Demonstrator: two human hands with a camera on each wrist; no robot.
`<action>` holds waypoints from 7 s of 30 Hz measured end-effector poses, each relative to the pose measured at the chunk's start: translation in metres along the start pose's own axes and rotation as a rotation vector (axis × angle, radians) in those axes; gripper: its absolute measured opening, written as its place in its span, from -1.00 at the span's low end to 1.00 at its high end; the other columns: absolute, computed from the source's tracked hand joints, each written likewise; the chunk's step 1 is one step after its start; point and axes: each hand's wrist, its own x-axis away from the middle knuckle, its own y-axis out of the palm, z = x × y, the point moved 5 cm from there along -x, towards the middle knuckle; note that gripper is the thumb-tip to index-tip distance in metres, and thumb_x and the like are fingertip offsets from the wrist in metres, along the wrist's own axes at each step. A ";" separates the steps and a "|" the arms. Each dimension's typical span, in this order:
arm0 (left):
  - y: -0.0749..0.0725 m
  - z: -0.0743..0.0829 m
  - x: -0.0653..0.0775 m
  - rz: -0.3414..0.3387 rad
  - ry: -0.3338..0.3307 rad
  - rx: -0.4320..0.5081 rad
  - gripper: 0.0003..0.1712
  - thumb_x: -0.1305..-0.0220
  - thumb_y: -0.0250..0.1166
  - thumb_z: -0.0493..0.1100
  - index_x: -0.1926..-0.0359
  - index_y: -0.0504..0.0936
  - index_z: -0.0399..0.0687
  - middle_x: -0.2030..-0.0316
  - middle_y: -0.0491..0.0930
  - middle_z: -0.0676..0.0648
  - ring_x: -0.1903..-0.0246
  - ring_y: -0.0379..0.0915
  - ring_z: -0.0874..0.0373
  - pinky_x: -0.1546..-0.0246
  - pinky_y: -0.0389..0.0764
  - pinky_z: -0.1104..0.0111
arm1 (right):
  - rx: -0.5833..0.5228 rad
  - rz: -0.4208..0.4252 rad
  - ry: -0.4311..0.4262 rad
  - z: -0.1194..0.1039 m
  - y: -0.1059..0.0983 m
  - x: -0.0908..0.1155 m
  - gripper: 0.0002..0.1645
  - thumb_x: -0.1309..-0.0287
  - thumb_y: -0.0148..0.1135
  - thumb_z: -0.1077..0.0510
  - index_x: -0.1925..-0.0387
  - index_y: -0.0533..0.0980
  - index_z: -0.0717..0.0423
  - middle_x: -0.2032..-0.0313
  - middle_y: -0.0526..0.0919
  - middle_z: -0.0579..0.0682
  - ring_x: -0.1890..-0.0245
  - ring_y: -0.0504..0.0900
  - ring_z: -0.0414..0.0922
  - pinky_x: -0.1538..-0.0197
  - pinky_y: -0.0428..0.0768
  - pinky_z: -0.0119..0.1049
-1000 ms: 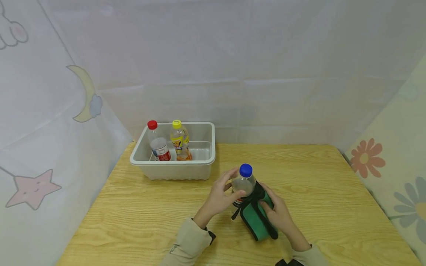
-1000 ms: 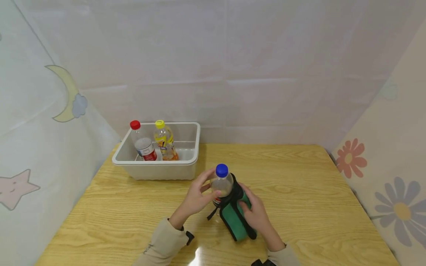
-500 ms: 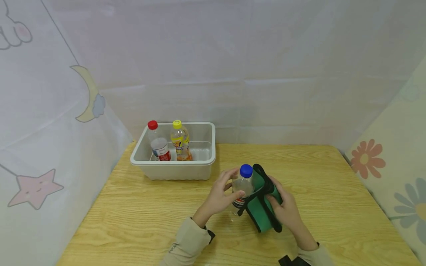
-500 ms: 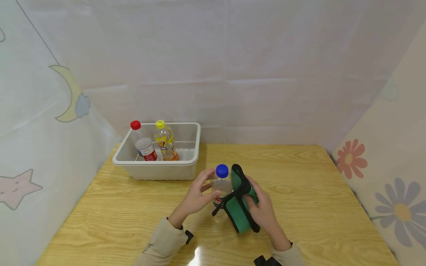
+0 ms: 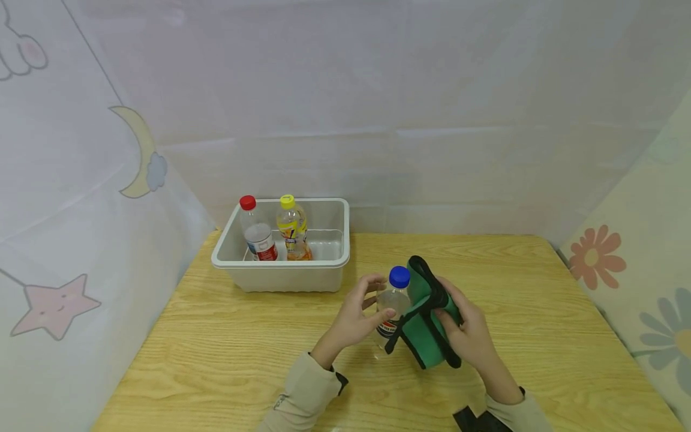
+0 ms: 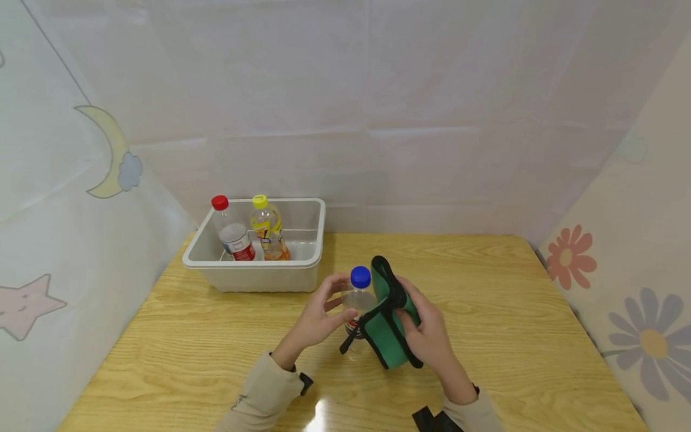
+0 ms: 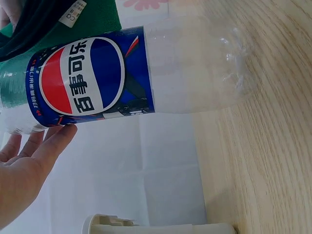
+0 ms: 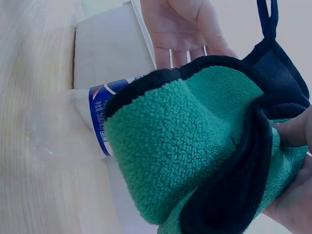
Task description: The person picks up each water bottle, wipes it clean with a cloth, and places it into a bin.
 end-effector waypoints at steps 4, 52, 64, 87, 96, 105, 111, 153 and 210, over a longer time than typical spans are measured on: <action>-0.002 0.009 0.001 0.013 0.031 -0.022 -0.42 -0.11 0.26 -0.40 -0.12 0.25 -0.47 -0.08 0.30 -0.39 -0.08 0.25 -0.23 -0.02 0.42 0.01 | 0.016 -0.020 -0.021 -0.001 0.001 -0.001 -0.23 0.28 0.12 0.74 -0.11 0.34 0.41 -0.06 0.48 -0.10 0.04 0.44 -0.41 0.05 0.37 -0.65; -0.001 0.001 0.006 0.000 0.068 0.059 -0.40 -0.21 0.15 -0.41 -0.25 0.17 -0.44 -0.17 0.23 -0.39 -0.16 0.18 -0.27 -0.08 0.36 0.03 | -0.085 -0.200 0.264 0.045 0.034 0.030 -0.38 0.03 0.11 0.57 -0.15 0.35 0.31 -0.04 0.48 0.28 -0.02 0.42 -0.30 0.00 0.40 -0.54; 0.000 0.000 0.004 0.036 0.049 0.033 -0.37 -0.14 0.23 -0.40 -0.23 0.24 -0.38 -0.12 0.28 -0.34 -0.12 0.23 -0.18 -0.06 0.40 0.07 | -0.045 -0.131 0.217 0.045 0.022 0.030 -0.34 0.10 0.14 0.61 -0.13 0.37 0.29 -0.03 0.49 0.21 -0.04 0.35 -0.48 -0.03 0.31 -0.67; -0.003 0.000 0.006 0.008 0.039 0.057 -0.41 -0.19 0.17 -0.41 -0.21 0.18 -0.47 -0.13 0.27 -0.44 -0.15 0.23 -0.20 -0.10 0.34 0.05 | -0.054 -0.056 0.077 0.009 0.001 0.001 -0.28 0.17 0.08 0.68 -0.13 0.36 0.33 -0.02 0.47 -0.27 0.12 0.48 -0.39 0.14 0.42 -0.63; -0.003 0.005 0.006 0.023 0.131 -0.010 -0.44 -0.17 0.16 -0.45 -0.19 0.23 -0.50 -0.09 0.29 -0.44 -0.08 0.26 -0.30 -0.03 0.41 0.02 | -0.025 -0.068 0.051 0.002 0.000 -0.003 -0.26 0.17 0.07 0.69 -0.14 0.36 0.30 -0.07 0.47 -0.17 0.05 0.45 -0.39 0.08 0.40 -0.64; -0.003 0.010 0.008 0.065 0.181 -0.073 -0.44 -0.17 0.16 -0.47 -0.20 0.24 -0.49 -0.02 0.34 -0.39 0.00 0.32 -0.28 0.07 0.48 0.00 | 0.037 -0.103 0.019 -0.004 0.002 -0.005 -0.23 0.18 0.11 0.68 -0.16 0.36 0.27 -0.06 0.49 0.08 -0.04 0.40 -0.38 0.00 0.36 -0.64; 0.000 -0.006 0.005 0.056 0.146 -0.028 -0.42 -0.18 0.18 -0.43 -0.22 0.25 -0.36 -0.08 0.33 -0.32 -0.05 0.30 -0.25 0.02 0.48 0.10 | 0.067 -0.096 -0.017 -0.005 0.002 -0.005 -0.22 0.23 0.12 0.68 -0.15 0.37 0.27 -0.03 0.52 0.13 -0.04 0.42 -0.34 0.00 0.35 -0.64; 0.004 -0.025 0.001 0.036 0.086 -0.094 -0.29 -0.10 0.30 -0.30 -0.26 0.22 -0.25 -0.17 0.30 -0.19 -0.12 0.28 -0.07 0.00 0.47 0.22 | -0.277 -0.338 0.170 0.043 0.019 0.002 -0.39 -0.13 -0.02 0.55 -0.24 0.17 0.39 -0.15 0.29 -0.41 -0.04 0.38 -0.40 0.04 0.46 -0.53; 0.003 -0.032 0.001 -0.029 0.074 -0.095 -0.27 -0.17 0.26 -0.18 -0.32 0.16 -0.07 -0.22 0.24 -0.08 -0.16 0.25 0.04 -0.05 0.42 0.31 | 0.564 -0.561 0.261 0.080 -0.055 0.061 -0.39 0.18 0.08 0.60 -0.05 0.41 0.37 0.10 0.55 0.29 0.17 0.56 0.21 0.20 0.55 0.03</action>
